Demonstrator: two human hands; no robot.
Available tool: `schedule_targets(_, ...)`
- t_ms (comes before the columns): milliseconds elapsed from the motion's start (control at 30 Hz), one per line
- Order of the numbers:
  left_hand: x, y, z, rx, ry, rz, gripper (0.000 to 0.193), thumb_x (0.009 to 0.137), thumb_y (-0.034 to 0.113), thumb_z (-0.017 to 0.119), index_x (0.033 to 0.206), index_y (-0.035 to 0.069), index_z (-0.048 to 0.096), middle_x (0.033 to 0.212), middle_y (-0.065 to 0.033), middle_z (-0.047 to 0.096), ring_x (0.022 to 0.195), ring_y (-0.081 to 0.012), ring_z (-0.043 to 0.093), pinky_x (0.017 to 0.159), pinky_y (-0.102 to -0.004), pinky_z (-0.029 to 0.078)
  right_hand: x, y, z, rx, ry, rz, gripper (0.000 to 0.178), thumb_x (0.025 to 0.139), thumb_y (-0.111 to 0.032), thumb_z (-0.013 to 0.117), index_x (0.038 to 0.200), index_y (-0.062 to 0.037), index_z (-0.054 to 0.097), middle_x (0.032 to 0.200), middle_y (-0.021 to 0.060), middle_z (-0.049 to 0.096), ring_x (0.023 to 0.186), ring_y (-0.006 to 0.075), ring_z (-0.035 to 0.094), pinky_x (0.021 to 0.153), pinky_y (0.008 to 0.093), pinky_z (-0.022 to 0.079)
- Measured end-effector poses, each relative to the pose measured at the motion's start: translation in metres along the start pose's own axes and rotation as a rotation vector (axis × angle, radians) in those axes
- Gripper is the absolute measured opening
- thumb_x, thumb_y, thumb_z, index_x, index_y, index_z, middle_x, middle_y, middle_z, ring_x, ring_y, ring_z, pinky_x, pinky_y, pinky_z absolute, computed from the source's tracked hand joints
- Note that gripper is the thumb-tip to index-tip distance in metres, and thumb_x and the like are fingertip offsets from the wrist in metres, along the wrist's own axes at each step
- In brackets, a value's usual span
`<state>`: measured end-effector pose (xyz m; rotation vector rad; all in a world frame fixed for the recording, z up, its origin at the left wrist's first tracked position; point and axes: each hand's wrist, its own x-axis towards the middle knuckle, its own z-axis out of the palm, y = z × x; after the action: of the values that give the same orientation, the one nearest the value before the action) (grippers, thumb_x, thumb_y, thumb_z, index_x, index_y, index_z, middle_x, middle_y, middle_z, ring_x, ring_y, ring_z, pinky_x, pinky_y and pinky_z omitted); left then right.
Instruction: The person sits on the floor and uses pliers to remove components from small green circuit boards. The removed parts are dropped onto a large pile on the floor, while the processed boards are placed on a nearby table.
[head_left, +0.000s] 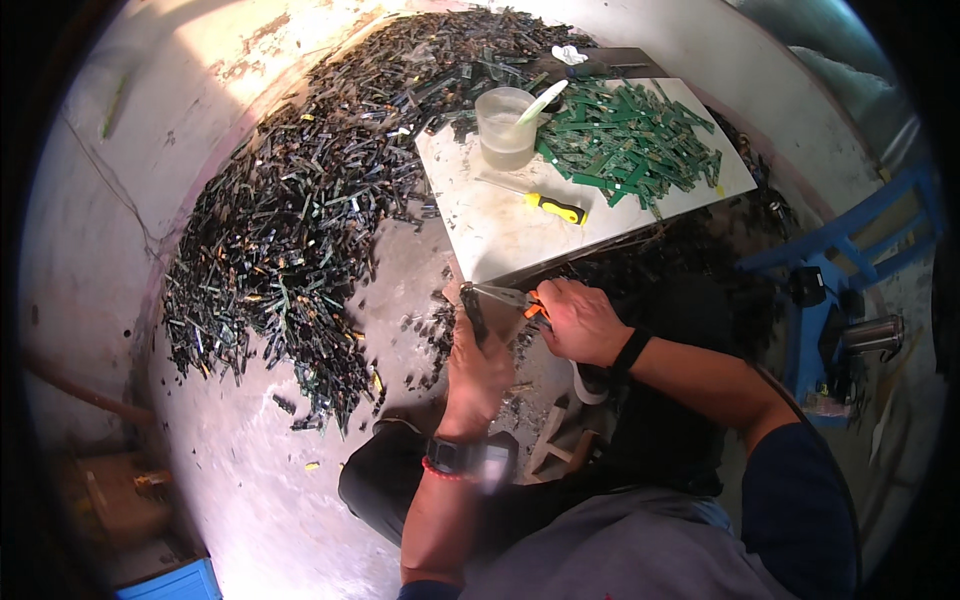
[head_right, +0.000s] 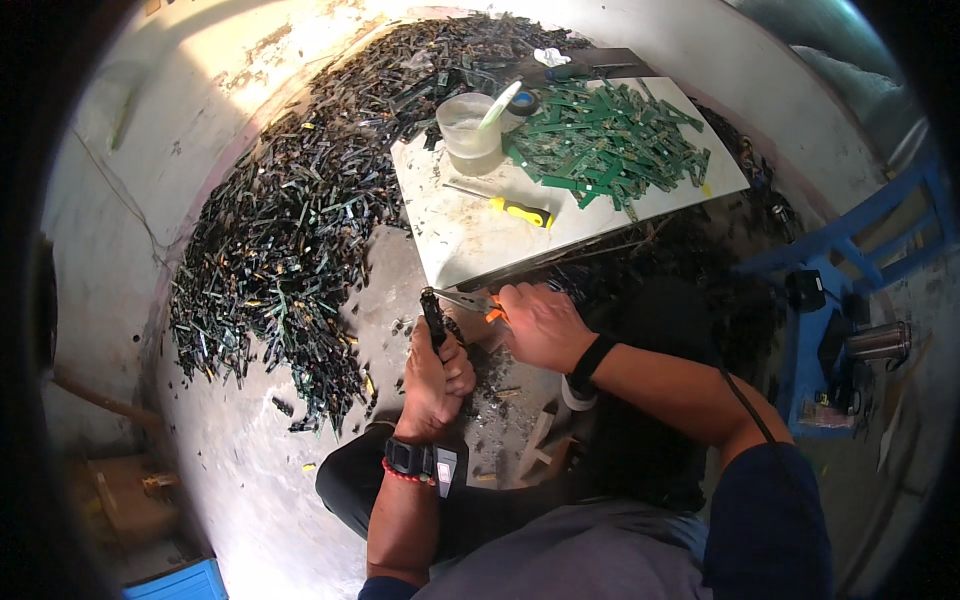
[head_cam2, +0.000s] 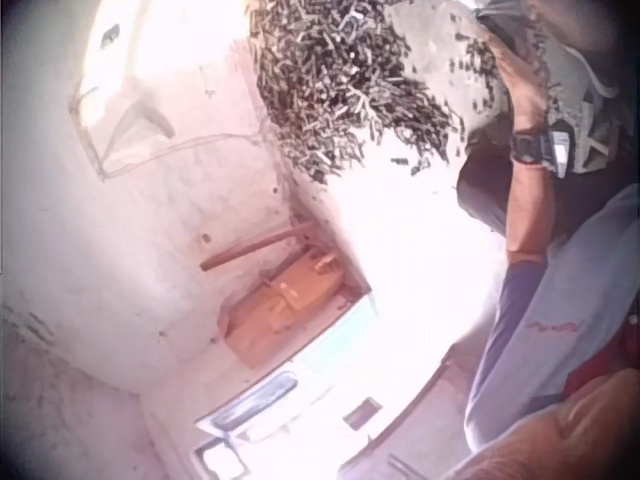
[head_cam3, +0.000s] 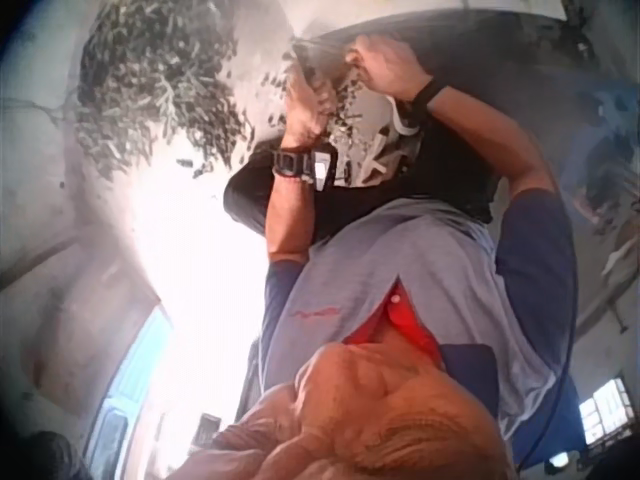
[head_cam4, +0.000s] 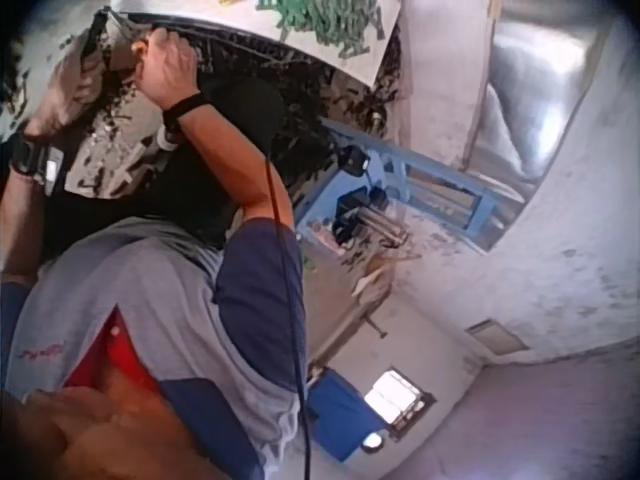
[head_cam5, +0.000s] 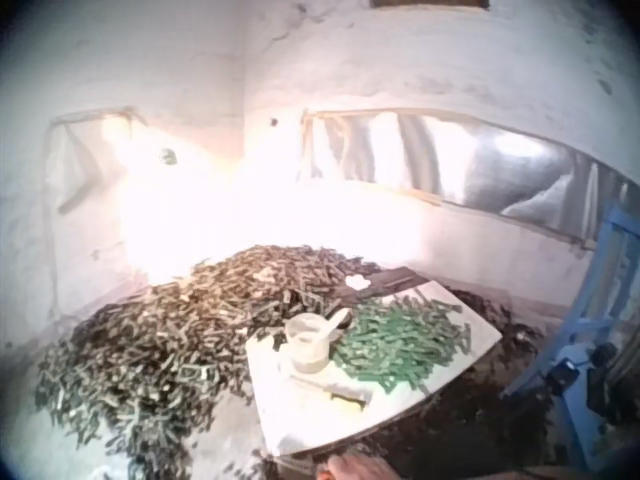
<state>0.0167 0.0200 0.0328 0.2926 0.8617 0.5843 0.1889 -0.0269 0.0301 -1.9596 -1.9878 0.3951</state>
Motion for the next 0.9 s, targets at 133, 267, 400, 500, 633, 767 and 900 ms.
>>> schedule_targets(133, -0.001, 0.0, -0.008, -0.01, -0.071, -0.021, 0.051, 0.094, 0.055, 0.032, 0.062, 0.016, 0.031, 0.049, 0.0054, 0.02, 0.038, -0.0092, 0.014, 0.036, -0.0248, 0.014, -0.006, -0.008, 0.003, 0.155, -0.098, 0.037, 0.031, 0.073, -0.015, 0.06, 0.094, -0.0001, 0.043, 0.087, 0.021, 0.055, 0.084, 0.039, 0.055, 0.072, 0.0452, 0.045)
schedule_targets(267, -0.004, 0.003, 0.0, 0.0, -0.034, 0.005, 0.051, 0.094, 0.056, 0.032, 0.062, 0.016, 0.031, 0.048, 0.0053, 0.02, 0.038, -0.0093, 0.014, 0.035, -0.0249, 0.014, -0.007, -0.008, 0.008, 0.255, -0.072, -0.037, 0.034, 0.075, -0.014, 0.057, 0.101, 0.0019, 0.043, 0.089, 0.0229, 0.054, 0.085, 0.0401, 0.055, 0.074, 0.0445, 0.045)
schedule_targets(400, 0.004, -0.004, -0.002, 0.059, 0.058, 0.068, 0.052, 0.093, 0.057, 0.032, 0.061, 0.016, 0.031, 0.047, 0.005, 0.022, 0.036, -0.0092, 0.016, 0.034, -0.0249, 0.014, -0.011, -0.013, 0.01, 0.397, -0.139, 0.002, 0.03, 0.077, -0.013, 0.055, 0.099, 0.0044, 0.043, 0.09, 0.0256, 0.054, 0.086, 0.0428, 0.054, 0.074, 0.0477, 0.044)
schedule_targets(500, 0.014, -0.013, -0.005, 0.118, 0.085, 0.16, 0.054, 0.092, 0.059, 0.032, 0.061, 0.016, 0.033, 0.046, 0.0046, 0.024, 0.035, -0.009, 0.019, 0.033, -0.0252, 0.014, -0.012, -0.015, 0.012, 0.44, -0.189, 0.018, 0.032, 0.077, -0.013, 0.054, 0.1, 0.0059, 0.042, 0.091, 0.0278, 0.055, 0.088, 0.0445, 0.054, 0.075, 0.0471, 0.044)
schedule_targets(633, 0.047, -0.038, -0.037, 0.432, 0.151, 0.514, 0.055, 0.092, 0.061, 0.032, 0.063, 0.014, 0.038, 0.048, 0.0041, 0.03, 0.036, -0.0084, 0.024, 0.034, -0.0248, 0.017, -0.01, -0.031, 0.003, 0.557, -0.285, 0.12, 0.035, 0.076, -0.011, 0.054, 0.105, 0.0039, 0.041, 0.082, 0.0231, 0.052, 0.076, 0.0396, 0.055, 0.066, 0.0422, 0.043)
schedule_targets(767, 0.058, -0.049, -0.041, 0.527, 0.204, 0.709, 0.055, 0.095, 0.057, 0.031, 0.067, 0.012, 0.044, 0.054, 0.0034, 0.039, 0.042, -0.0076, 0.032, 0.039, -0.0237, 0.025, -0.013, -0.031, 0.01, 0.58, -0.316, 0.124, 0.034, 0.077, -0.011, 0.055, 0.105, 0.0035, 0.041, 0.077, 0.0209, 0.051, 0.07, 0.0356, 0.055, 0.062, 0.0406, 0.043)
schedule_targets(900, 0.039, -0.041, -0.019, 0.608, 0.257, 0.681, 0.055, 0.097, 0.052, 0.029, 0.073, 0.008, 0.049, 0.06, 0.0022, 0.047, 0.05, -0.008, 0.039, 0.045, -0.0241, 0.032, -0.011, -0.039, -0.012, 0.698, -0.412, 0.228, 0.034, 0.077, -0.018, 0.055, 0.095, 0.0096, 0.046, 0.086, 0.0251, 0.058, 0.082, 0.0326, 0.06, 0.068, 0.0391, 0.045)
